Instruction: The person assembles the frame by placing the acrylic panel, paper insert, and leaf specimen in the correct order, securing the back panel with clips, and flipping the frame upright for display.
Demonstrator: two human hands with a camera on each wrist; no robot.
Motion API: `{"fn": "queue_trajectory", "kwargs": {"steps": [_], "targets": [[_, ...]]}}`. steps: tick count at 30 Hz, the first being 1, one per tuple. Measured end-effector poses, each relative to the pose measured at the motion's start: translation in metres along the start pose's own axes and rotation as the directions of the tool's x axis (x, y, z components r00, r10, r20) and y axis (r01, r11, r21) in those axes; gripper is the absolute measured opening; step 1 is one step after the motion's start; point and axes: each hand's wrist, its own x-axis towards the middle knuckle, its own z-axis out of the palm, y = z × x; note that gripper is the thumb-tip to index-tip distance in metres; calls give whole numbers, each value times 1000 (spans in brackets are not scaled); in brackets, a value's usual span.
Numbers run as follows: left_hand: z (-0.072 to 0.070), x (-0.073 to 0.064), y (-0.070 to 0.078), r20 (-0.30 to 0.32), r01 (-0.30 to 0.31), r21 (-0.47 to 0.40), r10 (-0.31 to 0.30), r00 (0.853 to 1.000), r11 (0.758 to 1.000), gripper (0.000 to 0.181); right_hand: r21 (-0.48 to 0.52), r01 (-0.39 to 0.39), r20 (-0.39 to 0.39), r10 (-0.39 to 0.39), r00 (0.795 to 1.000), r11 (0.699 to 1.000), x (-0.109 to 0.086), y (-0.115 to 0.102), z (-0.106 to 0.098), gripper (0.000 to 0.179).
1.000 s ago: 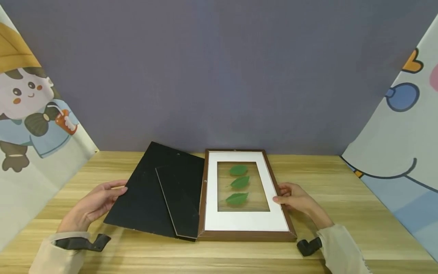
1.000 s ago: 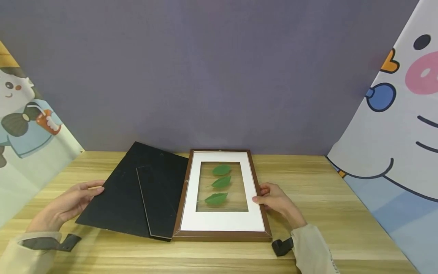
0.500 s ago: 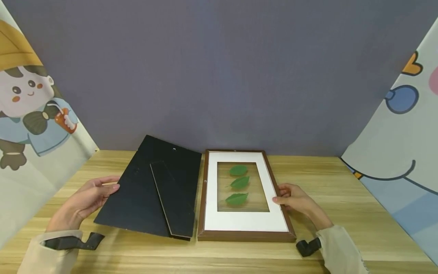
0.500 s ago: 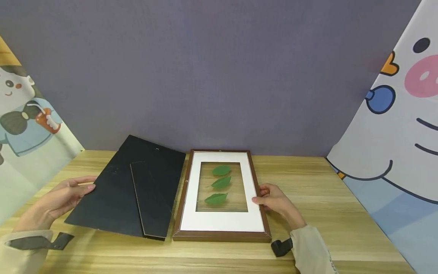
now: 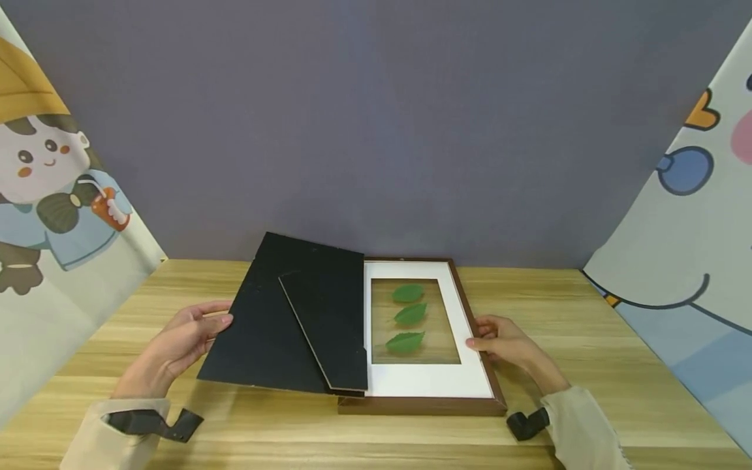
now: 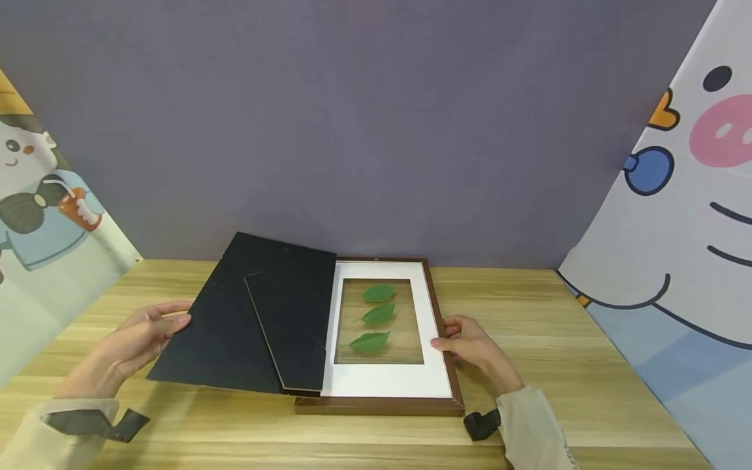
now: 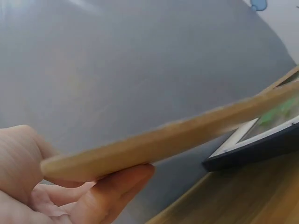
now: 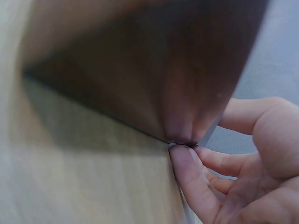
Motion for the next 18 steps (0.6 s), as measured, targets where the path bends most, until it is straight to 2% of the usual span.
{"fn": "queue_trajectory", "kwargs": {"steps": [4,10,18], "targets": [[14,4,-5,5,-13,-29,13,1000,999,23,-4,1,3,-1,1000,1000,0,0,0,72],[37,13,-12,-43,-4,-20,3,999,1000,22,-15,1,-7,-1,1000,1000,0,-2,-1,71],[64,30,-14,-59,41,39,-38,998,998,57,-1,13,1,-13,1000,1000,-2,-3,0,70]]}}
